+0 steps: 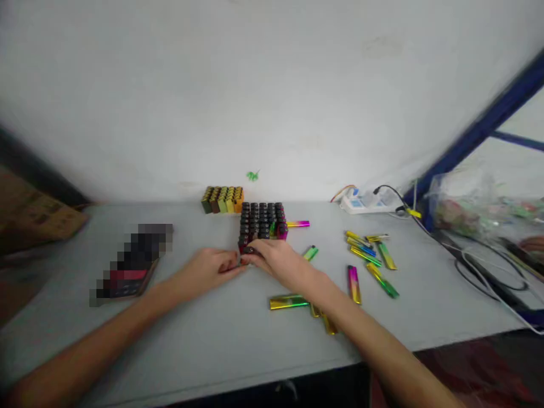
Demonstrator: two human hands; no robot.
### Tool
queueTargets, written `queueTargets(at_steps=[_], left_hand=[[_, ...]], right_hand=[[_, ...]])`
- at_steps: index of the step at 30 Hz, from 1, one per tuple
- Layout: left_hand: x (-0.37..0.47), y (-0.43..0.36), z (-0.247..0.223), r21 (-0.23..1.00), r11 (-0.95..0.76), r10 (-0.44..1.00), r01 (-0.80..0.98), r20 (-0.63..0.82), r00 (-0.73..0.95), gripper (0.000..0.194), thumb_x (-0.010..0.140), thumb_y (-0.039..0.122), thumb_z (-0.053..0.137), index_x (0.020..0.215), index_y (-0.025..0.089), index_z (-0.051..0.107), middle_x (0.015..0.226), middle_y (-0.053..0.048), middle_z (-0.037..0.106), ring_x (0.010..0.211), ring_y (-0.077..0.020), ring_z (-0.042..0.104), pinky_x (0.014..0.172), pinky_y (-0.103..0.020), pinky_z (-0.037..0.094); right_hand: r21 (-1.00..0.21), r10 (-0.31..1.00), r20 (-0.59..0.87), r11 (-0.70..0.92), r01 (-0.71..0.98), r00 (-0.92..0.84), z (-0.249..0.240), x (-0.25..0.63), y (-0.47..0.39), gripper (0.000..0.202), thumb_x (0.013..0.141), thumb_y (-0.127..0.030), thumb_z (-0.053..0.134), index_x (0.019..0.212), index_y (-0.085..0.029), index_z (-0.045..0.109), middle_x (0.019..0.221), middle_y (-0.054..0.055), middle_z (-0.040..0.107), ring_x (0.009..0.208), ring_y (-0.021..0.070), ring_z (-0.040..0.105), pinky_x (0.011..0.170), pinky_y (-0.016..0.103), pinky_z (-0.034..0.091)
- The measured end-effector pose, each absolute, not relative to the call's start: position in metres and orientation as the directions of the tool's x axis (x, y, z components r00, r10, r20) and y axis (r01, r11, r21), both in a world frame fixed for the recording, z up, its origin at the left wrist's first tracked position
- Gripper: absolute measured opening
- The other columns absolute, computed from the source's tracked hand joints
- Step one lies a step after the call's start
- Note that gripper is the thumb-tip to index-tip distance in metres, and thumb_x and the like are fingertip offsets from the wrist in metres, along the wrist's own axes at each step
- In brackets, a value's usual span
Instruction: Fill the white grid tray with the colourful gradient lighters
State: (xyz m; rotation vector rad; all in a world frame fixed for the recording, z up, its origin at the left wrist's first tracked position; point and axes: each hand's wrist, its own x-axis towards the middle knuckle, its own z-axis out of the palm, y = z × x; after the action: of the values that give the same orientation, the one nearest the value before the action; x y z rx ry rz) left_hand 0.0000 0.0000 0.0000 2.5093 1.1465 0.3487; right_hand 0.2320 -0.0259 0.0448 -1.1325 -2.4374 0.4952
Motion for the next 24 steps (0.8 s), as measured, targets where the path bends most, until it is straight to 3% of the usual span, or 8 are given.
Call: queueTargets(at_steps=[9, 17, 24], left_hand=[[-0.002, 0.003, -0.005, 0.405, -0.612, 0.763, 0.679, 0.077, 0.642, 0.038, 0.099, 0.047, 0.055, 0.073, 0.019, 0.06, 0.065, 0.001, 0.063, 0.057, -0.0136, 0.055, 0.057, -0.026, 0.03], [-0.003, 0.002, -0.003, 0.431, -0.563, 0.795, 0.705, 0.049, 0.605, 0.038, 0.097, 0.046, 0.054, 0.07, 0.02, 0.056, 0.063, 0.001, 0.061, 0.056, -0.0141, 0.055, 0.057, -0.025, 0.031], [-0.005, 0.003, 0.002, 0.411, -0.537, 0.824, 0.737, 0.067, 0.563, 0.041, 0.089, 0.056, 0.066, 0.07, 0.021, 0.055, 0.064, 0.003, 0.061, 0.056, -0.0148, 0.054, 0.056, -0.026, 0.031]], right_hand=[[-0.319, 0.811, 0.094, 0.574, 0.754, -0.577, 0.063, 0.221, -0.019, 0.025, 0.105, -0.034, 0.056, 0.094, -0.014, 0.066, 0.078, 0.005, 0.068, 0.065, 0.016, 0.059, 0.06, 0.029, 0.03], [-0.273, 0.798, 0.049, 0.589, 0.76, -0.601, 0.061, 0.212, -0.012, 0.033, 0.103, -0.042, 0.058, 0.091, -0.013, 0.071, 0.083, 0.01, 0.074, 0.072, 0.0196, 0.067, 0.062, 0.028, 0.036], [-0.446, 0.852, 0.223, 0.522, 0.727, -0.474, 0.065, 0.253, -0.018, 0.043, 0.099, -0.054, 0.06, 0.083, -0.017, 0.074, 0.073, 0.004, 0.072, 0.062, 0.0141, 0.061, 0.06, 0.026, 0.037]])
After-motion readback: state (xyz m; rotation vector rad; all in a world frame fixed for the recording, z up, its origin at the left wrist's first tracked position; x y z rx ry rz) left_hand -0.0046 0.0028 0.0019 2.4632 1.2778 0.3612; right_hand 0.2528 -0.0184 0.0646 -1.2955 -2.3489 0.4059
